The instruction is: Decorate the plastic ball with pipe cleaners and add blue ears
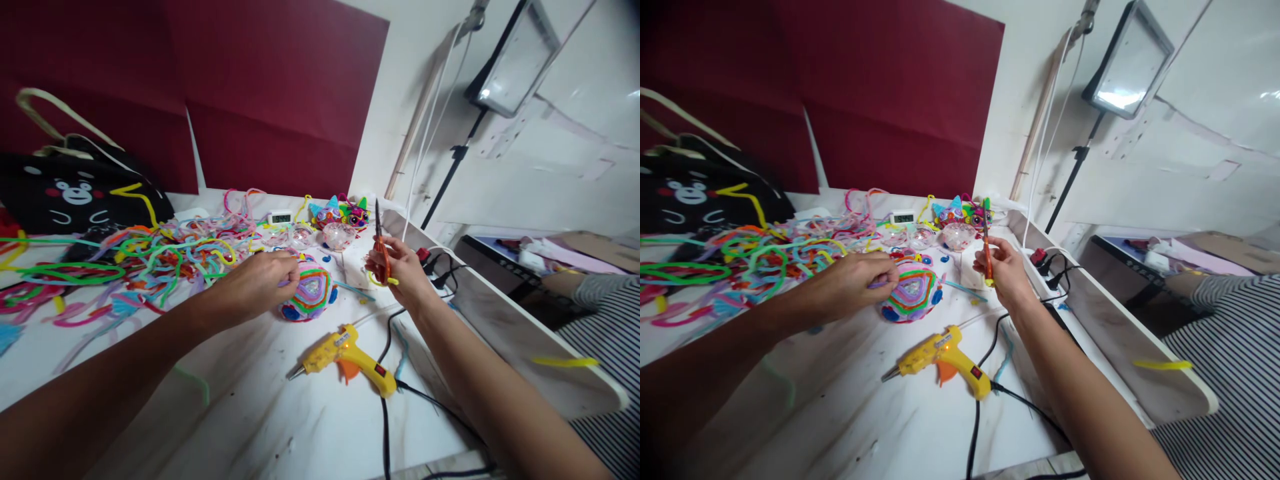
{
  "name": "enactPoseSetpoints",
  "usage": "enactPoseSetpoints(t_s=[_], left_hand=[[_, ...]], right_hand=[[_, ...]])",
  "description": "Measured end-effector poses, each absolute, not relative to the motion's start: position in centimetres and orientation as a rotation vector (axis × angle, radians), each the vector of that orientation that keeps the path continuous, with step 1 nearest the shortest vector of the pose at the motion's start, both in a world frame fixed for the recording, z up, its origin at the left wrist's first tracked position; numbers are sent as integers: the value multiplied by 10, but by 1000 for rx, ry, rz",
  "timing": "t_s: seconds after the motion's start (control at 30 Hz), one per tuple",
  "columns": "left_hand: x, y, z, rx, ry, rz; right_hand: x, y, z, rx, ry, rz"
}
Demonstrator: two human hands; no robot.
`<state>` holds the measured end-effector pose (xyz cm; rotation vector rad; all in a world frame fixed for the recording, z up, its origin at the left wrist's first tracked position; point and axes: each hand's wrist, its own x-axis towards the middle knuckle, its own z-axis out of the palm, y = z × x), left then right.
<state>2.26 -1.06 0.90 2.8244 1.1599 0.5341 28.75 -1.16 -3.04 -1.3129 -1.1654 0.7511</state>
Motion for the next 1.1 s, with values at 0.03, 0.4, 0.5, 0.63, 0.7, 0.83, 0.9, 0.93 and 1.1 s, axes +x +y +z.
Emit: enactPoseSetpoints(t_s=[0.03, 0.4, 0.5, 0.63, 0.7, 0.83, 0.9, 0.93, 1.1], left_hand=[[23, -11, 9, 2825, 1150, 536], [23, -13, 9, 2824, 1185, 494], [23, -12, 8, 2825, 1181, 508], [24, -11, 6, 2829, 1166, 549], [24, -11, 5, 2824, 1143, 561], [23, -10, 4, 2816, 1109, 595], [23, -10, 4, 2805, 1100, 593], [22, -10, 5, 2804, 1092, 595], [23, -12, 7, 2792, 1082, 562]], right_hand=[[285, -15, -27, -1211, -1152, 831], [280, -54, -13, -980, -1689, 758], [283, -71, -11, -1166, -1995, 487], [280, -88, -6, -1236, -2300, 192], [277, -91, -4, -1273, -2387, 123], [271, -92, -1, -1335, -2490, 2], [269, -91, -1, -1347, -2521, -47], [268, -90, -1, -1357, -2535, -68], [265, -88, 1, -1394, -2572, -156]])
